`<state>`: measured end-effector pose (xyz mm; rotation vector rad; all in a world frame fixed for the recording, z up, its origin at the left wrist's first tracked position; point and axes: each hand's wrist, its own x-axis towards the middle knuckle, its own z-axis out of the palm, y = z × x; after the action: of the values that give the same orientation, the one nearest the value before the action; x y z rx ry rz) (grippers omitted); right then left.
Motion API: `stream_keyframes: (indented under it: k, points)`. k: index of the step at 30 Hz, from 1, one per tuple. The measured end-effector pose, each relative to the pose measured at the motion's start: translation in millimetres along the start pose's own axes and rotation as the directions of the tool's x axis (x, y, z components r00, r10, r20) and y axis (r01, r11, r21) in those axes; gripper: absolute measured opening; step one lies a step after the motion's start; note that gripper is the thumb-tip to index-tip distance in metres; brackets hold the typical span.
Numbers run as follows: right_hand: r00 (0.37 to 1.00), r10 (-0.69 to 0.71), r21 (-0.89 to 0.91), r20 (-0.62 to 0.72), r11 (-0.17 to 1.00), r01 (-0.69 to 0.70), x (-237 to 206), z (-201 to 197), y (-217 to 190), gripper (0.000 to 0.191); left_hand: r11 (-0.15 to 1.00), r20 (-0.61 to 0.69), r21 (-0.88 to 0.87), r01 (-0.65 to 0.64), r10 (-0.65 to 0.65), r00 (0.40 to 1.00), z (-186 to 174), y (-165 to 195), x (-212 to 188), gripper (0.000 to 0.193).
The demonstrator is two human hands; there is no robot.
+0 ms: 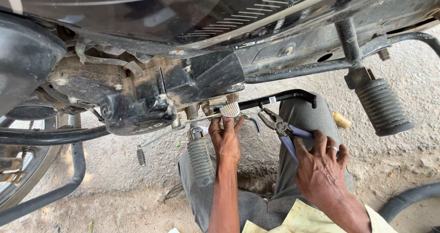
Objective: The person is repairing a motorcycle's foot pedal mechanism. They use a screwdriver to adjust a screw and pliers to manipulate a small metal clip or spring on the pedal assembly.
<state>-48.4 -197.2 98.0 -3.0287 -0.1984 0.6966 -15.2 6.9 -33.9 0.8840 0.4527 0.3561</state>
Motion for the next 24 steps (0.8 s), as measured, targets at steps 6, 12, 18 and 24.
stream_keyframes:
  k: [6,12,18,24]
  points:
    - [1.0,0.014,0.019,0.014,1.0,-0.014,-0.8,-1.9,-4.8,0.083,0.995,-0.027,0.092,0.047,-0.045,0.999,-1.3,3.1,0.5,0.018]
    - [0.999,0.0,0.014,0.037,1.0,0.0,2.2,-2.7,-5.7,0.082,0.981,-0.037,0.18,0.069,-0.063,0.997,-2.1,7.1,-0.8,0.023]
    - [0.998,0.01,0.02,-0.067,1.0,-0.008,-0.6,-4.3,-12.9,0.079,0.985,-0.01,0.166,0.049,-0.048,0.999,-9.3,-1.0,0.5,0.031]
    - [0.992,0.057,-0.019,-0.111,0.998,-0.059,-5.0,-4.7,-23.9,0.069,0.985,-0.019,0.164,0.047,-0.045,0.999,-13.2,-4.9,3.1,0.032]
